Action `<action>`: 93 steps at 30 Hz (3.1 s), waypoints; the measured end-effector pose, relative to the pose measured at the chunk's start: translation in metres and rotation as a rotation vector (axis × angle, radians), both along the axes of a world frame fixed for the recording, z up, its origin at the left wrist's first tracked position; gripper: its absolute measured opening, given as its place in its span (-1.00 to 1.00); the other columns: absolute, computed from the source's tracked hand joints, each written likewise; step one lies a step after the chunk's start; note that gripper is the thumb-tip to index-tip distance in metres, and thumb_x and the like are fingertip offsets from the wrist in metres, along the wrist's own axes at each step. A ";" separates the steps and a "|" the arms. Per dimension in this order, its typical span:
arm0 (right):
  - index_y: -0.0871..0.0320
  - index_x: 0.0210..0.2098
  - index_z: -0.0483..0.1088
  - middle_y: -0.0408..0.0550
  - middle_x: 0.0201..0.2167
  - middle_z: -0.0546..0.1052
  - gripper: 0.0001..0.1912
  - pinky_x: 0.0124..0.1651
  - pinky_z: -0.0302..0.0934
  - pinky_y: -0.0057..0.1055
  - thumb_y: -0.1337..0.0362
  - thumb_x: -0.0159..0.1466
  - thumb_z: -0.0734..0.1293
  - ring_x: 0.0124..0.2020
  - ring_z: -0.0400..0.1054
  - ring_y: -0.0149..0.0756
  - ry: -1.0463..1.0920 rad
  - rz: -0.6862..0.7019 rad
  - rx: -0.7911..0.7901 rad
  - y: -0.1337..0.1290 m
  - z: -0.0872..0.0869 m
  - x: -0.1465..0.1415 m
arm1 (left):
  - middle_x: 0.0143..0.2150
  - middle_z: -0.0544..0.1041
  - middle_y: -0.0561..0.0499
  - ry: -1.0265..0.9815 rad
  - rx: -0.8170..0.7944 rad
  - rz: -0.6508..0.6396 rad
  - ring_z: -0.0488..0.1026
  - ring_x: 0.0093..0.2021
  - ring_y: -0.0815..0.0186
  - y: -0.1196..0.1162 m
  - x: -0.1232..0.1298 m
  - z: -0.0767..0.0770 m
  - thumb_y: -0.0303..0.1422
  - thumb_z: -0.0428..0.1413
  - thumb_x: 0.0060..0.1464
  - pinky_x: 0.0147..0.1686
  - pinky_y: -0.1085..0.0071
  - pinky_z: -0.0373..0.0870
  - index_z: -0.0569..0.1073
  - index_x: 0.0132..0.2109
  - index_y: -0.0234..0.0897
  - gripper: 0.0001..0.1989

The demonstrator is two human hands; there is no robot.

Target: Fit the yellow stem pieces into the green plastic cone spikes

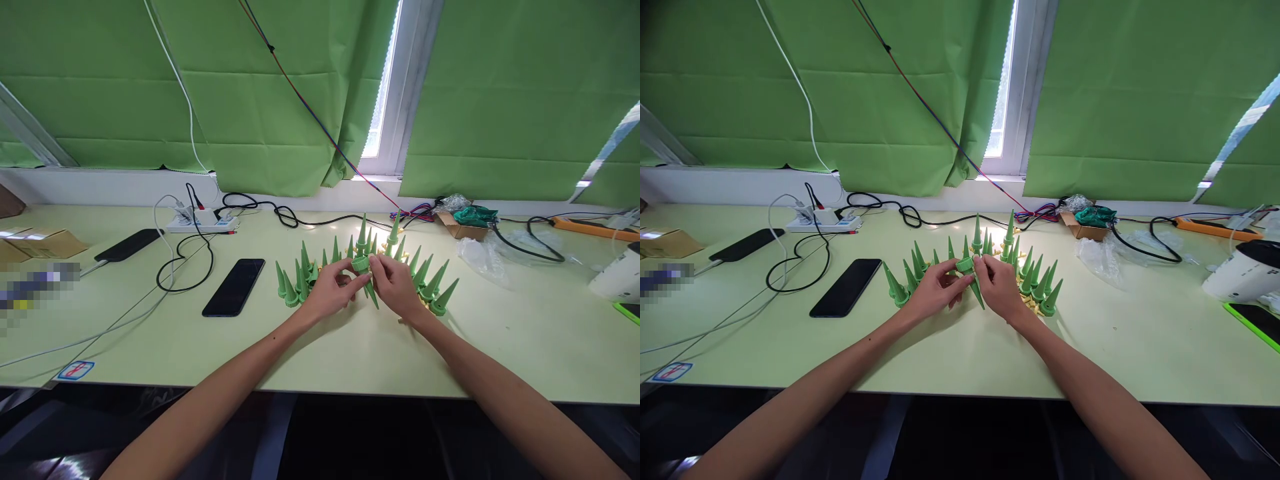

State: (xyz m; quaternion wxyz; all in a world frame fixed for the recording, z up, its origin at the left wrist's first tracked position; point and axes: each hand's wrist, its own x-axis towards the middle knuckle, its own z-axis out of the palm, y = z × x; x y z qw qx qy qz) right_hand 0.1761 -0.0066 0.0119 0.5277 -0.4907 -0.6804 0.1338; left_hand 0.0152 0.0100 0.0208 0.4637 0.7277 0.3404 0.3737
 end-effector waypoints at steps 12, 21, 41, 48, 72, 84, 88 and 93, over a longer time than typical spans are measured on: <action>0.09 -0.64 0.06 -0.23 -0.76 0.15 -0.51 -0.56 -0.07 -0.42 0.06 0.38 0.12 -0.66 0.03 -0.42 0.068 0.023 -0.050 0.002 -0.002 0.001 | -0.32 0.41 0.01 0.063 0.264 0.113 0.29 -0.47 0.43 0.002 0.002 -0.006 -0.11 0.14 0.11 -0.52 0.50 0.23 0.46 -0.17 -0.27 -0.69; 0.09 -0.58 0.08 -0.24 -0.70 0.16 -0.54 -0.54 -0.06 -0.41 0.02 0.39 0.14 -0.63 0.03 -0.42 0.130 0.016 -0.040 0.000 -0.003 -0.001 | -0.21 0.46 0.00 0.015 0.199 0.188 0.28 -0.50 0.48 -0.002 0.005 -0.002 -0.17 0.18 0.08 -0.53 0.52 0.21 0.39 -0.15 -0.24 -0.72; 0.10 -0.48 0.17 -0.22 -0.64 0.32 -0.63 -0.50 0.07 -0.44 0.06 0.41 0.15 -0.61 0.16 -0.43 0.152 0.182 -0.060 -0.002 -0.004 -0.001 | -0.40 0.46 -0.06 -0.316 -0.438 -0.149 0.38 -0.61 0.43 0.004 0.006 0.000 0.14 0.00 0.12 -0.70 0.49 0.25 0.42 -0.35 -0.38 -0.42; 0.09 -0.48 0.15 -0.23 -0.66 0.28 -0.62 -0.51 0.03 -0.44 0.04 0.41 0.14 -0.62 0.12 -0.43 0.115 0.164 -0.062 -0.001 -0.005 0.000 | -0.50 0.42 -0.01 -0.303 -0.380 -0.169 0.36 -0.63 0.42 0.007 0.004 -0.002 0.00 0.03 0.19 -0.68 0.48 0.25 0.39 -0.36 -0.36 -0.54; 0.10 -0.67 0.05 -0.24 -0.76 0.13 -0.52 -0.54 -0.10 -0.41 0.15 0.38 0.13 -0.66 0.01 -0.45 0.104 0.038 -0.093 0.003 -0.006 0.001 | -0.11 0.33 -0.04 0.062 0.594 0.093 0.24 -0.53 0.56 0.002 0.004 -0.014 -0.35 0.04 0.22 -0.59 0.53 0.25 0.38 -0.13 -0.25 -0.89; 0.09 -0.61 0.08 -0.24 -0.74 0.16 -0.50 -0.55 -0.05 -0.41 0.00 0.39 0.13 -0.66 0.04 -0.43 0.168 -0.017 -0.033 0.001 -0.002 0.000 | -0.30 0.42 0.04 0.099 0.380 0.234 0.22 -0.56 0.49 -0.003 0.005 -0.010 -0.15 0.09 0.18 -0.53 0.48 0.15 0.35 -0.24 -0.25 -0.76; 0.09 -0.60 0.09 -0.23 -0.72 0.18 -0.50 -0.53 -0.03 -0.41 -0.03 0.39 0.12 -0.64 0.05 -0.42 0.154 -0.038 -0.004 -0.001 0.001 0.000 | -0.49 0.39 0.06 0.091 0.255 0.194 0.25 -0.57 0.44 -0.001 0.005 -0.009 -0.04 -0.05 0.25 -0.52 0.47 0.16 0.37 -0.41 -0.28 -0.57; 0.10 -0.59 0.10 -0.22 -0.69 0.21 -0.52 -0.51 -0.03 -0.41 0.01 0.39 0.15 -0.62 0.05 -0.43 0.068 -0.007 0.011 -0.003 0.000 -0.001 | -0.47 0.45 -0.02 -0.019 -0.206 -0.011 0.33 -0.64 0.42 0.003 0.005 -0.003 0.14 -0.14 0.19 -0.65 0.45 0.21 0.43 -0.42 -0.34 -0.37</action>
